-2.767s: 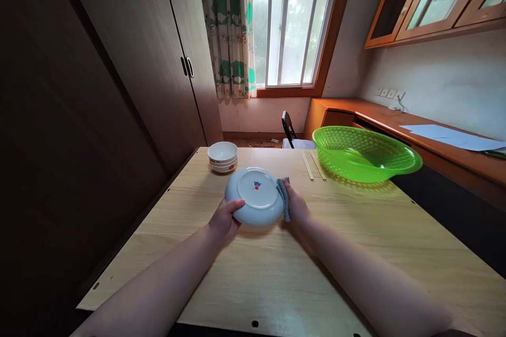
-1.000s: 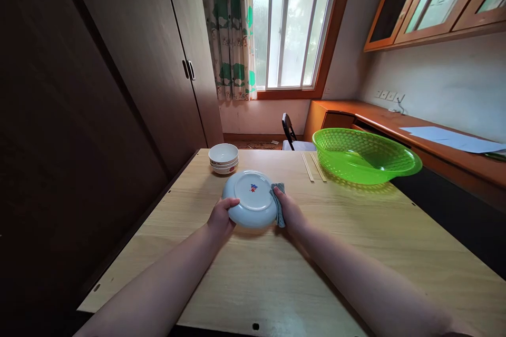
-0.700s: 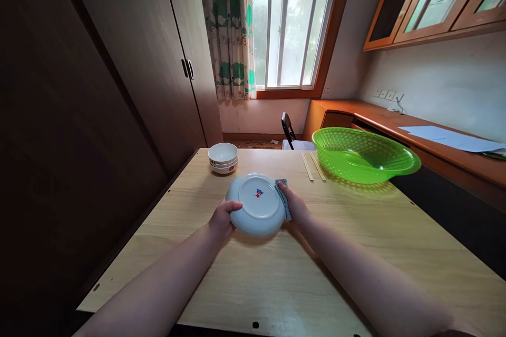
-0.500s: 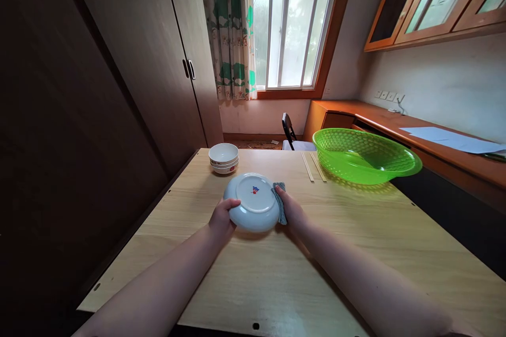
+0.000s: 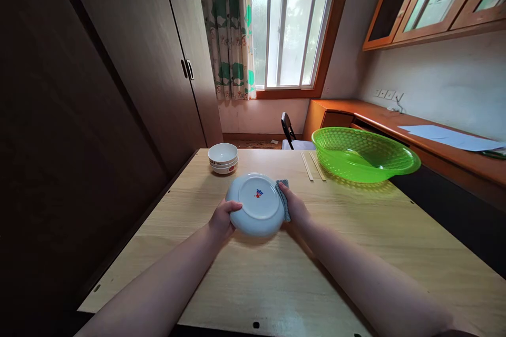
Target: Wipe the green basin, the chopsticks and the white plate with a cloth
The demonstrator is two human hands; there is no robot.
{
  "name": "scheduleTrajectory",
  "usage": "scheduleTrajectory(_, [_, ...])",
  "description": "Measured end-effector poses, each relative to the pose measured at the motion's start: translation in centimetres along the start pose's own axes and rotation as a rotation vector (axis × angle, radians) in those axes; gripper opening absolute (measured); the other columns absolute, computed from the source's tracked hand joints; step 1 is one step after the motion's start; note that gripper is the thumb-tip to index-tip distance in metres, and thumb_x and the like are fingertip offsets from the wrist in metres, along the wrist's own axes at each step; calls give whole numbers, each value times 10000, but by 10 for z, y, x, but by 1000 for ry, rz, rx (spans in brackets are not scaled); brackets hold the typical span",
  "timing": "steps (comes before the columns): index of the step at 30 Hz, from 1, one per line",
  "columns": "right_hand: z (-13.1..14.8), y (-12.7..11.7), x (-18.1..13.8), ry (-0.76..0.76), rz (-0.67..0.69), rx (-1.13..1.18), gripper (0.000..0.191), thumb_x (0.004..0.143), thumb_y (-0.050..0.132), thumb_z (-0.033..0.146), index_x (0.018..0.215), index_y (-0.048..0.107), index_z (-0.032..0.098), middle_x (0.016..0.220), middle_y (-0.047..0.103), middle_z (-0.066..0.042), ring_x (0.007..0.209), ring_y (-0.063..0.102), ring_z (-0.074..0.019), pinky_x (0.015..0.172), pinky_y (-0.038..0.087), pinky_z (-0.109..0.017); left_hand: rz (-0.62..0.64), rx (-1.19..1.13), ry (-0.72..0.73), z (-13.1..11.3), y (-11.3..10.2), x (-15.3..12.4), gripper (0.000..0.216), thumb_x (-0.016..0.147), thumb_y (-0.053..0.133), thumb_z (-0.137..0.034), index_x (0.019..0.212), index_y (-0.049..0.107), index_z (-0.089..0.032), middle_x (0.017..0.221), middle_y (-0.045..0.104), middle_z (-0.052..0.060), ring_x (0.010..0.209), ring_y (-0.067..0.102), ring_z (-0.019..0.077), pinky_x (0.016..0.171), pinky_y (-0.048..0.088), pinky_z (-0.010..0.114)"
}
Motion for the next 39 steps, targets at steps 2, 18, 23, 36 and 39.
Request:
scheduleTrajectory(2, [-4, 2, -1, 14, 5, -7, 372, 741, 654, 594, 830, 696, 235, 864, 760, -33, 907, 689, -277, 814, 532, -373, -19, -4, 20, 0, -3, 1, 528, 534, 654, -147, 1056, 692, -79, 843, 764, 101, 866, 708, 314, 737, 552, 370])
scheduleTrajectory(18, [-5, -2, 8, 54, 20, 51, 331, 725, 701, 543, 814, 702, 225, 751, 739, -23, 743, 686, -240, 706, 536, -342, 62, -2, -9, -1, 4, 2, 620, 507, 657, -128, 1124, 678, -72, 873, 764, 119, 937, 695, 344, 790, 544, 390])
scheduleTrajectory(23, [-8, 2, 5, 73, 33, 39, 363, 716, 704, 559, 829, 682, 215, 765, 737, -30, 758, 688, -241, 692, 536, -336, 42, -7, -13, -1, 1, 3, 609, 506, 661, -137, 1111, 674, -75, 822, 761, 106, 908, 700, 343, 757, 549, 387])
scheduleTrajectory(36, [25, -33, 11, -275, -255, -268, 518, 654, 712, 604, 976, 555, 229, 901, 680, -43, 838, 646, -218, 709, 512, -319, -4, -15, -19, 2, -6, 7, 457, 519, 653, -148, 969, 683, -77, 800, 755, 111, 879, 701, 340, 712, 549, 382])
scheduleTrajectory(39, [36, -37, 5, -358, -307, -404, 487, 664, 706, 602, 942, 575, 224, 839, 670, -46, 742, 628, -206, 639, 500, -319, -29, -13, -23, 3, -9, 7, 457, 525, 648, -146, 976, 676, -77, 790, 752, 105, 832, 706, 323, 665, 542, 356])
Point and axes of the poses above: each hand's wrist, its own x-axis towards the middle knuckle, its own y-axis out of the palm, z = x × y, the point moved 10 cm from there along x, towards the middle knuckle
